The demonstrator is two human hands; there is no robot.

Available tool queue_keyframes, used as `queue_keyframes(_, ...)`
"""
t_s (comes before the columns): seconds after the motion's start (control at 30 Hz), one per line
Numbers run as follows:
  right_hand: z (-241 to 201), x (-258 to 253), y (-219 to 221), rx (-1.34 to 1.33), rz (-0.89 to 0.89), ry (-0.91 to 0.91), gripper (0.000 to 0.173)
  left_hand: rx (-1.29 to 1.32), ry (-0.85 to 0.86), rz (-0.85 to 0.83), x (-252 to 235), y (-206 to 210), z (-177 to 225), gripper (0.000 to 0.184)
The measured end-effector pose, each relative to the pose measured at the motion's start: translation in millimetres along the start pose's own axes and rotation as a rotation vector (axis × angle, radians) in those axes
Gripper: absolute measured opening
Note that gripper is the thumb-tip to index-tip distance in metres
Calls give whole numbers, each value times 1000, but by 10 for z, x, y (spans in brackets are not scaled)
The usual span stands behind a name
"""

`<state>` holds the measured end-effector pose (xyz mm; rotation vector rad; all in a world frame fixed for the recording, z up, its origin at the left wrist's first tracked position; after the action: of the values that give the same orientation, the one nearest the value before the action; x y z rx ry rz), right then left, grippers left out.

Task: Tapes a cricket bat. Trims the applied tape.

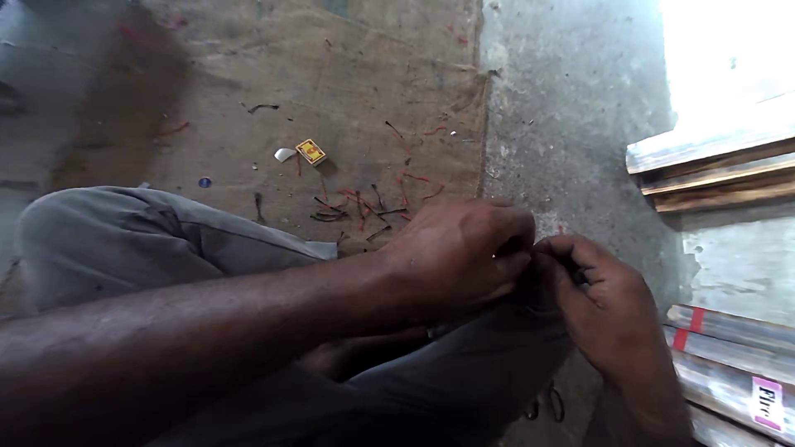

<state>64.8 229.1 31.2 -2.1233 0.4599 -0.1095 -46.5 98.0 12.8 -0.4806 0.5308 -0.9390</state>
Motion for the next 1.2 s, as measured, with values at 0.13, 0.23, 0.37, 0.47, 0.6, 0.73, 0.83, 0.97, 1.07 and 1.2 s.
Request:
queue_keyframes(0.13, 32, 17, 6, -8, -1, 30, 18, 104, -65, -60, -10, 64, -85, 10)
queue_keyframes(0.23, 41, 3, 20, 21, -52, 26, 21, 54, -229, -156, 1, 112, -195, 10)
queue_keyframes(0.37, 42, -35, 37, 10, -86, 1, 22, 50, -386, -133, -1, 40, -289, 16)
queue_keyframes(0.47, 13, -30, 38, 2, -78, 15, 20, 161, -265, 10, -3, -61, -200, 18)
queue_keyframes(0.6, 0, -29, 37, 1, -75, 29, 21, 185, -147, 7, 3, -25, -139, 24)
queue_keyframes(0.73, 16, -31, 42, -9, -63, 45, 20, 148, -133, -55, 5, 26, -129, 21)
queue_keyframes(0.83, 29, -33, 36, -17, -49, 56, 19, 157, -186, -99, -2, 35, -121, 15)
queue_keyframes(0.97, 23, -51, 33, -36, -32, 48, 17, 129, -247, -132, -41, 38, -99, 13)
queue_keyframes(1.07, 27, -51, 29, -40, -34, 52, 15, 66, -315, -135, -69, 51, -85, 10)
queue_keyframes(1.2, 29, -40, 27, -41, -31, 57, 16, 81, -352, -131, -71, 82, -87, 10)
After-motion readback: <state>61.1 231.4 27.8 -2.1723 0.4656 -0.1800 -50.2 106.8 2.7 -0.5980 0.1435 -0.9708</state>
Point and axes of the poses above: each hand's wrist, its own x-axis away from the middle knuckle, its own y-axis out of the palm, z = x × y, the point moved 7 cm from there along -x, towards the middle knuckle, and after that the axes turned 6 degrees about z, right-handed, at the moved point
